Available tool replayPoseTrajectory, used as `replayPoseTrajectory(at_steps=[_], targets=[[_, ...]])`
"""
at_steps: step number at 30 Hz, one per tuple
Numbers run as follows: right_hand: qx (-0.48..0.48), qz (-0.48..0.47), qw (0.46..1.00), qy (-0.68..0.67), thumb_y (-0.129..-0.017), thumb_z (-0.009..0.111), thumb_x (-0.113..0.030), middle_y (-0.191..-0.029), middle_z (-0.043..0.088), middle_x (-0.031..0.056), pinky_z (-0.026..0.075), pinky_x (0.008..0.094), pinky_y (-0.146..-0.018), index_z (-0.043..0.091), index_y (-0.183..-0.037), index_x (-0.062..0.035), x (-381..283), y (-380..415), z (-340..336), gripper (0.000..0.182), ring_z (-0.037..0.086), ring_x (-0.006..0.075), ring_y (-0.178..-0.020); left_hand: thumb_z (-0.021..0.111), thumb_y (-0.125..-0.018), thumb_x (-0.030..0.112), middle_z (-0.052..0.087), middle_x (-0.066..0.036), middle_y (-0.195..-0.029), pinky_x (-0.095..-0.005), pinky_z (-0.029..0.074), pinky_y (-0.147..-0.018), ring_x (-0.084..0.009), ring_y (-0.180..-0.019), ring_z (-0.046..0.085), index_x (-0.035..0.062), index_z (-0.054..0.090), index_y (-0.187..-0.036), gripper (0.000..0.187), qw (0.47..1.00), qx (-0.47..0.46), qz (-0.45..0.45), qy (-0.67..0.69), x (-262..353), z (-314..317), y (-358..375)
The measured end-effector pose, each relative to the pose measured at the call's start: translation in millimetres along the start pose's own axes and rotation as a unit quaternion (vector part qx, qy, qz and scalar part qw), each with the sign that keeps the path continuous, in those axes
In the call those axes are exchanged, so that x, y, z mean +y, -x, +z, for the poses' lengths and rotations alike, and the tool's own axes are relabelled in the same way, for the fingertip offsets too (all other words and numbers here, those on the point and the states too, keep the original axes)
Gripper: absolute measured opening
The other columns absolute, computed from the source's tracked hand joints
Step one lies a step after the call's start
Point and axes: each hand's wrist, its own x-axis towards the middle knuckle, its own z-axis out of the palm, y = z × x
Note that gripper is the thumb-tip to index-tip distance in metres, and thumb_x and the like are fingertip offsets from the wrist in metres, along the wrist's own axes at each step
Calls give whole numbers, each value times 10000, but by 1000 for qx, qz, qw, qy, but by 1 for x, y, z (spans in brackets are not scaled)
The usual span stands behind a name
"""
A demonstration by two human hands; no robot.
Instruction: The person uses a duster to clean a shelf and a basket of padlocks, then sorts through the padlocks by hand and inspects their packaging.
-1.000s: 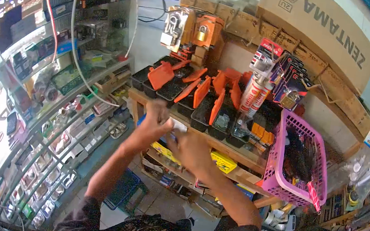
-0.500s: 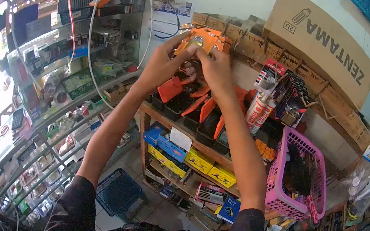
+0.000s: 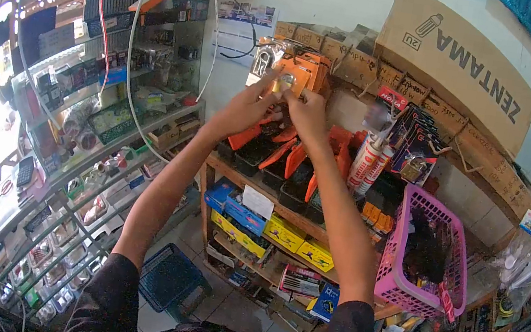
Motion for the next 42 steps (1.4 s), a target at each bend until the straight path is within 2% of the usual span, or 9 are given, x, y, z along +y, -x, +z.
replayPoseTrajectory(at_steps=[5, 7, 12, 14, 16, 22, 27, 35, 42], targets=[[52, 23, 997, 53, -911, 635, -356, -727, 676, 84, 481, 271, -454, 671, -836, 10, 13, -30, -15, 375, 643, 140, -537, 468, -915, 206, 675, -225, -901, -358, 498, -828, -290, -835, 679, 31, 214, -1500, 662, 995, -57, -29, -78, -7, 11, -9], [63, 43, 991, 110, -896, 649, -382, -701, 673, 86, 480, 274, -439, 684, -832, 9, 21, -46, -25, 398, 642, 143, -520, 501, -924, 271, 616, -324, -1095, -408, 436, -939, -433, -1065, 599, 130, 173, -1526, 700, 978, -100, -107, -148, -18, 17, -15], [65, 3, 937, 344, -851, 680, -460, -604, 665, 81, 505, 285, -446, 712, -767, 29, 51, -56, -46, 498, 652, 165, -503, 510, -853, 248, 646, -310, -1001, -475, 479, -850, -443, -951, 637, 41, 181, -1502, 757, 976, -118, -132, -126, -28, 32, -14], [33, 8, 911, 411, -814, 642, -550, -706, 668, 214, 530, 458, -703, 704, -753, 2, 20, -10, -49, 559, 691, 363, -765, 543, -863, 281, 653, -301, -968, -469, 495, -805, -435, -906, 647, 45, 198, -1498, 760, 983, -76, -74, -149, -49, 41, -10], [0, -8, 876, 483, -826, 640, -497, -744, 671, 224, 528, 476, -699, 699, -781, 7, 10, 32, -62, 509, 683, 379, -764, 571, -877, 341, 665, -264, -883, -450, 498, -734, -403, -832, 663, 65, 217, -1496, 764, 978, -56, -93, -176, -37, 47, 3], [-177, 74, 756, 626, -834, 618, -508, -794, 683, 192, 532, 475, -735, 697, -911, -37, -25, 173, -141, 483, 670, 392, -797, 573, -922, 350, 648, -195, -761, -424, 477, -644, -357, -722, 660, 96, 384, -1415, 585, 952, -257, -86, -140, 24, 65, 43], [-16, 191, 690, 698, -815, 673, -444, -827, 677, 211, 517, 499, -737, 660, -963, -36, -43, 240, -253, 434, 663, 398, -814, 540, -946, 444, 677, -170, -962, -405, 506, -763, -345, -904, 654, 118, 452, -1377, 547, 825, -558, 15, -87, 52, 118, 43], [4, 259, 601, 756, -819, 670, -274, -811, 672, 210, 524, 490, -694, 636, -1032, -56, -23, 347, -370, 307, 674, 368, -782, 460, -951, 526, 651, -228, -1062, -469, 467, -889, -388, -1025, 615, 68, 488, -1326, 592, 822, -553, 119, -71, 91, 284, -13], [249, 262, 636, 681, -837, 647, -147, -816, 651, 200, 483, 449, -661, 656, -1056, -51, -105, 417, -407, 239, 637, 385, -743, 523, -949, 349, 649, -221, -1063, -447, 498, -862, -357, -993, 633, 29, 562, -1231, 428, 824, -533, 184, -54, 44, 439, -74]])
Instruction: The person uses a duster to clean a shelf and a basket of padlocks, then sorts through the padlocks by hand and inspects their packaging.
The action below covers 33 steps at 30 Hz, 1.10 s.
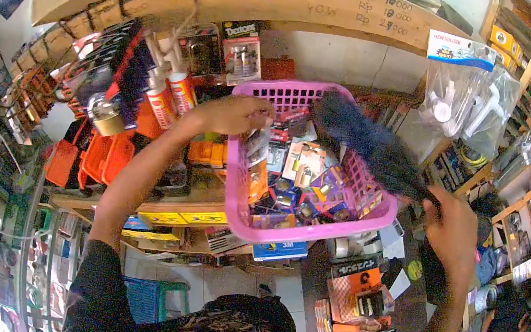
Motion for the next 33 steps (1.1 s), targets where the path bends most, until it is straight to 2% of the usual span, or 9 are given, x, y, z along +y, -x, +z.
replayPoseTrajectory(at_steps=[4, 8, 10, 14, 16, 26, 29, 31, 33], targets=[[-10, 84, 996, -30, -849, 650, -120, -806, 636, 210, 463, 401, -634, 644, -1065, -18, 30, 21, -25, 239, 596, 364, -666, 599, -866, 241, 638, -227, -1061, -481, 481, -873, -385, -1016, 608, 24, 601, -1155, 361, 990, -5, 57, -126, -22, 20, -58], [32, 43, 997, -61, -861, 641, -108, -817, 654, 194, 454, 383, -629, 635, -1079, 8, 86, 42, -4, 247, 583, 300, -637, 644, -798, 208, 629, -233, -1057, -491, 483, -869, -403, -1033, 598, 38, 616, -1137, 380, 979, -106, 51, -166, -11, 32, -88], [51, 111, 978, -168, -898, 602, -82, -714, 588, 53, 404, 281, -592, 617, -1050, 34, 95, 48, 5, 192, 503, 116, -647, 674, -769, 213, 613, -233, -1070, -486, 474, -902, -404, -1049, 584, 51, 594, -1182, 450, 979, -98, 83, -156, -13, 45, -95], [-12, 138, 979, -153, -900, 595, -63, -762, 581, 16, 396, 243, -612, 620, -1075, 28, 117, 53, 14, 199, 492, 92, -676, 693, -753, 206, 560, -242, -1154, -481, 438, -972, -405, -1128, 533, 38, 496, -1280, 587, 979, -99, 98, -149, -5, 54, -113], [5, 113, 977, -178, -891, 594, -48, -778, 576, 21, 392, 238, -612, 623, -1086, 32, 120, 55, 21, 213, 480, 79, -686, 685, -753, 182, 556, -239, -1158, -483, 444, -960, -404, -1130, 532, 23, 476, -1284, 592, 987, -26, 65, -143, -6, 62, -120], [-35, 152, 971, -183, -883, 610, -79, -770, 577, 8, 399, 251, -617, 618, -1157, 40, 134, 56, 37, 299, 490, 100, -680, 579, -839, 147, 661, -196, -987, -513, 499, -775, -402, -945, 641, 63, 512, -1175, 353, 988, -16, 48, -145, -17, 55, -151], [-47, 160, 963, -212, -894, 617, -100, -825, 591, 29, 414, 257, -638, 616, -1164, 30, 138, 59, 42, 300, 501, 106, -709, 607, -843, 157, 663, -214, -973, -504, 506, -759, -411, -935, 642, 8, 455, -1222, 435, 983, -17, 12, -184, -14, 51, -156], [4, 168, 965, -202, -895, 642, -175, -956, 665, 171, 477, 357, -806, 627, -1113, 34, 141, 64, 47, 302, 620, 262, -867, 621, -845, 162, 665, -224, -967, -499, 509, -751, -415, -930, 643, -20, 427, -1246, 481, 979, -16, -5, -203, -20, 54, -157], [-24, 170, 961, -218, -900, 639, -181, -960, 662, 168, 475, 355, -815, 627, -1113, 33, 132, 58, 39, 302, 619, 265, -881, 659, -855, 298, 641, -252, -1085, -493, 491, -855, -419, -1021, 617, -38, 394, -1277, 601, 988, -13, -36, -149, -38, 64, -157]])
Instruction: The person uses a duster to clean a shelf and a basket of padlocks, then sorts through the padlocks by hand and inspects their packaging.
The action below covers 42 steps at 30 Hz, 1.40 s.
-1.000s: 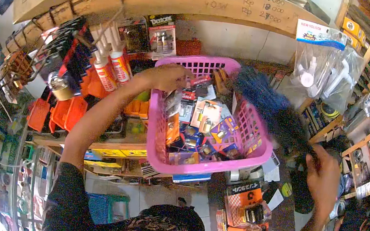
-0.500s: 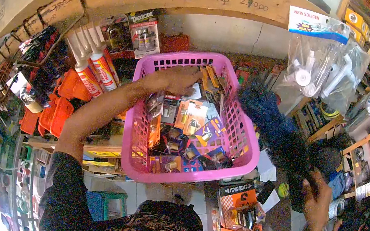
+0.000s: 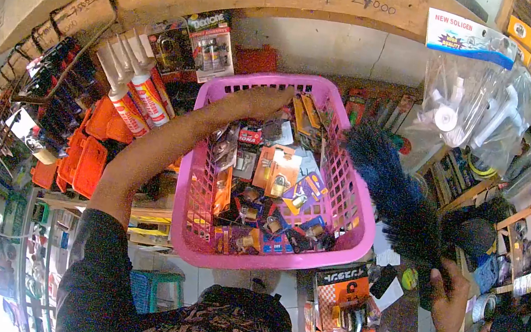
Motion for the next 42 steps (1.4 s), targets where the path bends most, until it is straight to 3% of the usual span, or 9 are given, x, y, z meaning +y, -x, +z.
replayPoseTrajectory(at_steps=[10, 13, 16, 23, 27, 29, 31, 39, 42], targets=[[-53, 40, 997, 42, -910, 627, -189, -990, 661, 172, 470, 359, -836, 628, -1109, 23, -6, -2, -1, 291, 619, 284, -910, 754, -731, 485, 548, -268, -1268, -471, 409, -1004, -440, -1163, 535, -46, 338, -1375, 933, 994, -62, 59, 67, -30, 19, -16], [-26, 36, 996, 73, -910, 624, -185, -988, 664, 179, 472, 364, -843, 627, -1112, 25, 13, -2, 5, 292, 623, 293, -922, 724, -758, 433, 612, -223, -1197, -448, 448, -955, -395, -1110, 583, -33, 493, -1279, 736, 986, 20, 70, 153, -28, 27, -22], [-46, 52, 997, 20, -908, 617, -179, -983, 668, 182, 474, 367, -843, 625, -1112, 29, 10, -8, 9, 291, 627, 298, -916, 700, -799, 356, 704, -142, -933, -364, 509, -833, -257, -923, 668, 19, 704, -964, 375, 935, 6, -80, 346, -2, 13, -24], [-78, 18, 994, 70, -911, 596, -176, -948, 662, 179, 473, 354, -814, 614, -1089, 48, 0, -16, 15, 287, 619, 283, -864, 687, -781, 302, 692, -149, -765, -408, 527, -698, -295, -703, 671, 36, 714, -821, 271, 973, 95, -169, 124, 15, 18, -39], [-72, 35, 995, 63, -919, 593, -201, -902, 648, 161, 471, 347, -776, 612, -1078, 49, -20, -10, 12, 297, 599, 246, -819, 659, -749, 319, 675, -241, -799, -409, 517, -702, -322, -792, 682, -52, 698, -845, 385, 956, 68, -158, 237, 2, 24, -37], [-60, 45, 995, 60, -922, 593, -211, -895, 644, 154, 471, 347, -766, 611, -1078, 48, -10, -5, 11, 303, 595, 238, -808, 638, -818, 161, 622, -94, -600, -378, 481, -537, -171, -614, 607, 13, 656, -631, 239, 920, 154, -126, 338, 11, 13, -20], [-30, 51, 998, 14, -925, 598, -220, -916, 638, 141, 469, 337, -763, 616, -1085, 41, 17, -3, 15, 307, 588, 234, -800, 618, -866, 144, 606, -67, -643, -335, 456, -487, -126, -626, 590, 5, 621, -691, 223, 938, 93, -118, 311, 18, -15, 3], [-37, 74, 996, 23, -924, 628, -235, -1103, 642, 162, 438, 362, -932, 609, -1170, 23, 35, 3, 17, 358, 596, 280, -1026, 546, -965, 169, 626, -103, -880, -324, 560, -619, -184, -744, 642, -23, 530, -983, 193, 765, 318, -145, 541, 24, -45, 71], [1, 43, 999, 2, -926, 633, -245, -1168, 628, 162, 426, 378, -966, 602, -1195, 18, 43, 10, 22, 378, 585, 297, -1075, 435, -1007, 239, 609, -147, -1171, -391, 533, -904, -245, -1003, 642, 40, 492, -1261, 328, 548, 266, -57, 791, 28, -45, 101]])
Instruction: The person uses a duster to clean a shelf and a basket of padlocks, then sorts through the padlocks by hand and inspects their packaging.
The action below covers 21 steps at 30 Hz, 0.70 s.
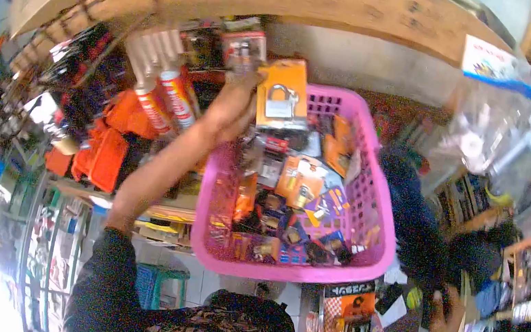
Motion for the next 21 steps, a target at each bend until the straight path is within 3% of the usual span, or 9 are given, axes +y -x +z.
replayPoseTrajectory(at_steps=[1, 3, 6, 7, 8, 9, 10, 12, 21], targets=[[37, -41, 998, -15, -926, 636, -247, -1191, 620, 161, 423, 385, -971, 598, -1207, 15, 9, 1, 3, 386, 581, 303, -1083, 358, -1023, 233, 602, -162, -1231, -385, 516, -948, -253, -1091, 624, 46, 488, -1306, 363, 997, -21, -48, 48, 9, 4, 17], [-11, 9, 996, -88, -925, 645, -236, -1193, 593, 109, 461, 275, -851, 557, -1290, -31, 34, -6, -1, 428, 559, 163, -1017, 385, -1001, 222, 656, -82, -985, -321, 526, -720, -172, -816, 630, 80, 563, -1162, 278, 985, 38, -119, 122, 6, -6, 43], [59, -204, 976, 46, -938, 610, -264, -1218, 572, 128, 469, 333, -804, 544, -1297, -67, 45, -10, 2, 414, 599, 227, -919, 413, -995, 253, 672, -65, -822, -257, 487, -481, -152, -544, 583, 83, 588, -1044, 249, 958, 56, -131, 248, 23, 6, 105], [18, -232, 971, 53, -953, 576, -307, -1322, 546, 161, 462, 394, -867, 516, -1360, -106, 25, 0, -6, 458, 623, 295, -963, 414, -1007, 293, 688, -75, -874, -253, 505, -497, -153, -591, 613, 86, 584, -1113, 289, 989, 40, -82, 115, 19, 3, 113], [15, -192, 981, 36, -958, 565, -307, -1155, 601, 163, 439, 345, -696, 575, -1267, -63, 24, 4, -11, 394, 569, 242, -823, 406, -1016, 347, 696, -92, -923, -283, 545, -555, -165, -673, 651, 99, 566, -1197, 346, 946, 19, -145, 289, 28, 6, 133], [12, -146, 989, 21, -964, 554, -307, -987, 656, 166, 416, 297, -525, 633, -1175, -20, 31, 9, -14, 365, 514, 188, -683, 387, -1022, 393, 692, -95, -991, -314, 576, -657, -184, -787, 681, 114, 549, -1246, 393, 953, 111, -167, 227, 43, 22, 158], [9, -159, 987, 22, -964, 554, -307, -987, 656, 166, 416, 297, -525, 633, -1175, -20, 49, 13, -11, 365, 514, 188, -683, 381, -1021, 411, 685, -101, -1028, -339, 576, -710, -194, -846, 680, 114, 531, -1272, 418, 947, 27, -158, 280, 45, 15, 176], [78, -401, 912, -33, -967, 532, -257, -1028, 650, 154, 356, 296, -479, 625, -1197, -21, 65, 18, -3, 342, 469, 168, -621, 371, -1019, 437, 662, -113, -1107, -383, 567, -805, -214, -958, 668, 108, 496, -1315, 460, 938, -62, -127, 317, 42, 4, 204], [-140, -333, 908, -211, -970, 554, -211, -726, 409, 43, 231, 315, -479, 498, -856, -44, -122, 66, 19, 209, 284, 122, -507, 211, -992, 580, 514, -206, -1341, -500, 495, -939, -333, -1145, 579, 22, 363, -1416, 717, 930, -21, 4, 368, 75, -65, 316]])
